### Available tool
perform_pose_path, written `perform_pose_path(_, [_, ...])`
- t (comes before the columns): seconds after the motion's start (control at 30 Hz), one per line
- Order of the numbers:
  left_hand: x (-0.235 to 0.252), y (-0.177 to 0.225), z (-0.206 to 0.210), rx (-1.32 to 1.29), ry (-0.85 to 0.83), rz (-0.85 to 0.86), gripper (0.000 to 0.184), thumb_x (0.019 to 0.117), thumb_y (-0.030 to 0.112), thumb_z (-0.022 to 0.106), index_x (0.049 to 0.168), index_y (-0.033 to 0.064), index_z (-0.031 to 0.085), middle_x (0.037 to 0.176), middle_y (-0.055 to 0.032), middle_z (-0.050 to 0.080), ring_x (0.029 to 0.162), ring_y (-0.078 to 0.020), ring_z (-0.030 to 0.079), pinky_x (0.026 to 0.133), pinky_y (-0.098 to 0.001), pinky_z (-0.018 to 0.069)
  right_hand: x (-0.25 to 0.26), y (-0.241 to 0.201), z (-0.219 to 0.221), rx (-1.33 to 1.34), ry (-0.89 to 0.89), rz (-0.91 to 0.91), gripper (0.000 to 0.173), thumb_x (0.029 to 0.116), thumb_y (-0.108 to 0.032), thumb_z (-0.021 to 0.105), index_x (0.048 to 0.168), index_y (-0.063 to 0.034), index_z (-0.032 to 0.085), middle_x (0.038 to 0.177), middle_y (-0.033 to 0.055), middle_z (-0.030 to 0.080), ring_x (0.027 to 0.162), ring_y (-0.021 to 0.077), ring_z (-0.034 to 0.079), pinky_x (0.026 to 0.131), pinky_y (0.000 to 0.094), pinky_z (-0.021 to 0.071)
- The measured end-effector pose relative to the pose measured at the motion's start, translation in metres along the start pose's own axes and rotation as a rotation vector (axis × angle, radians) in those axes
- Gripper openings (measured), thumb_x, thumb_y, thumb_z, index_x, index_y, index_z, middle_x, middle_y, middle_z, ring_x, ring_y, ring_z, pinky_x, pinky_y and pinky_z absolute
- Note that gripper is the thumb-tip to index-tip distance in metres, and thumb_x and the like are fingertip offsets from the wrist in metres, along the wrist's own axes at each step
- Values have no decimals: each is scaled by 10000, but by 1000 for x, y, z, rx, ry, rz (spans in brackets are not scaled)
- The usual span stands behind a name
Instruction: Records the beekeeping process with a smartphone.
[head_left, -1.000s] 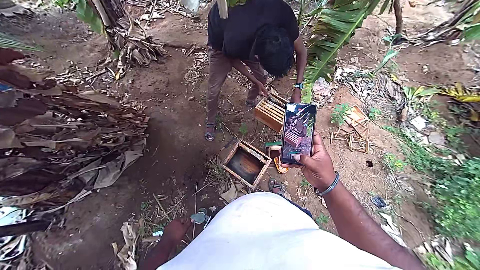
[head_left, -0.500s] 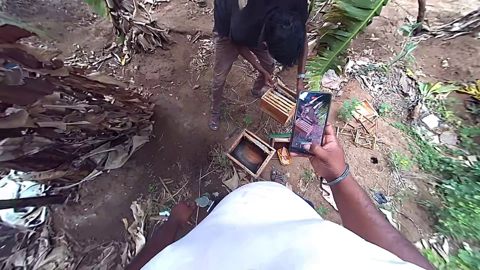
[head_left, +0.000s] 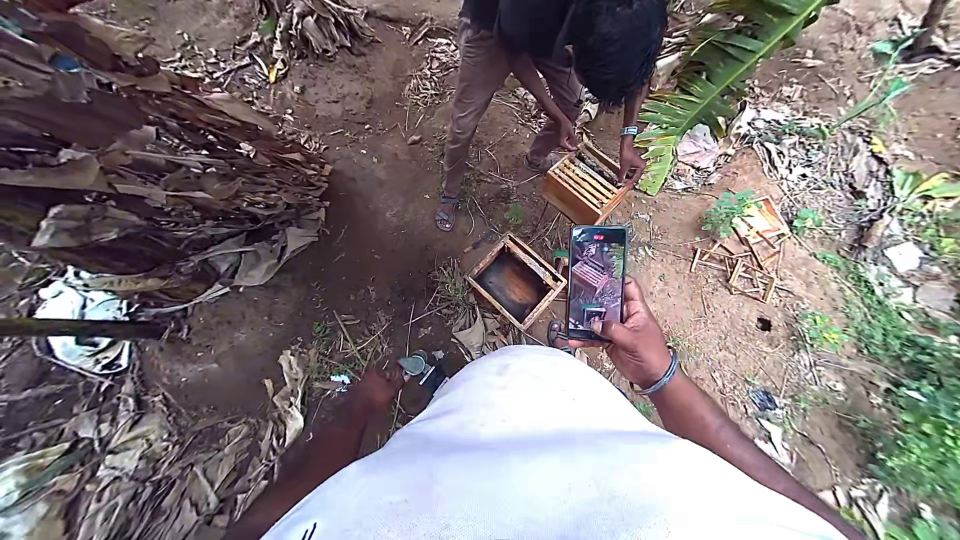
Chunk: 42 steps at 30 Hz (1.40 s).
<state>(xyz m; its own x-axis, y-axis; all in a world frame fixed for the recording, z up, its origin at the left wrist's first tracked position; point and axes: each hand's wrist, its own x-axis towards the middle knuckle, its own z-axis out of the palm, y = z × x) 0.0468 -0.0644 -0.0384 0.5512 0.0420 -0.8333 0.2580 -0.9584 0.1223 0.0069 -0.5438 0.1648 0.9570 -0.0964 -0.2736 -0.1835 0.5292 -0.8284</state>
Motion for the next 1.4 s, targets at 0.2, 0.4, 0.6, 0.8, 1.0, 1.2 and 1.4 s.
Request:
perform_pose_path(0.2, [-16,-3,3,-241,96,88,478,1027,519,572,1186,96,730,1111,-159,735,1051,-311,705,982,-579,532,-6,34,16,98,-80,79,767,771,90,687,1400,-231,390,1179,194,649,950,399,715,727,598,619])
perform_pose_path(0.4, [-71,54,-18,-614,152,366,384,1066,382,572,1292,99,698,1199,-107,725,1081,-236,695,987,-504,545,-14,60,48,128,-95,73,831,750,104,689,1424,-244,352,1210,188,642,960,396,715,730,585,624])
perform_pose_path(0.6, [-135,141,-39,-1082,-99,760,542,1131,367,249,1408,62,600,1373,-100,662,1230,-248,653,1039,-489,549,-19,95,79,135,-112,49,945,731,75,752,1478,-284,298,1293,169,603,1065,401,683,783,623,608])
perform_pose_path(0.8, [-164,184,-45,-1383,-319,650,658,1082,627,208,1529,228,481,1375,-74,647,1160,-246,674,928,-472,592,-13,123,114,-50,-79,-99,1065,681,41,808,1511,-237,200,1365,82,558,1183,243,635,910,473,595])
perform_pose_path(1.0, [-147,174,-42,-1496,-431,579,680,1039,699,301,1434,203,547,1238,-100,696,967,-258,726,741,-460,633,-3,129,98,-768,-109,-236,1058,789,-404,800,1588,-97,177,1550,142,365,1403,215,442,1125,454,452])
perform_pose_path(1.2, [-112,171,-31,-1624,-545,593,658,1100,577,229,1401,74,526,1201,-226,682,912,-352,738,662,-500,640,4,131,57,-943,-235,-194,893,945,-586,546,1625,-110,217,1650,148,253,1388,221,450,1025,422,501])
perform_pose_path(1.4, [-104,161,-41,-1565,-442,593,615,1096,587,270,1371,134,582,1185,-178,708,869,-317,750,579,-451,631,37,152,-33,-1314,-76,79,387,968,-151,606,1339,-41,624,1364,162,609,1084,282,674,870,480,585])
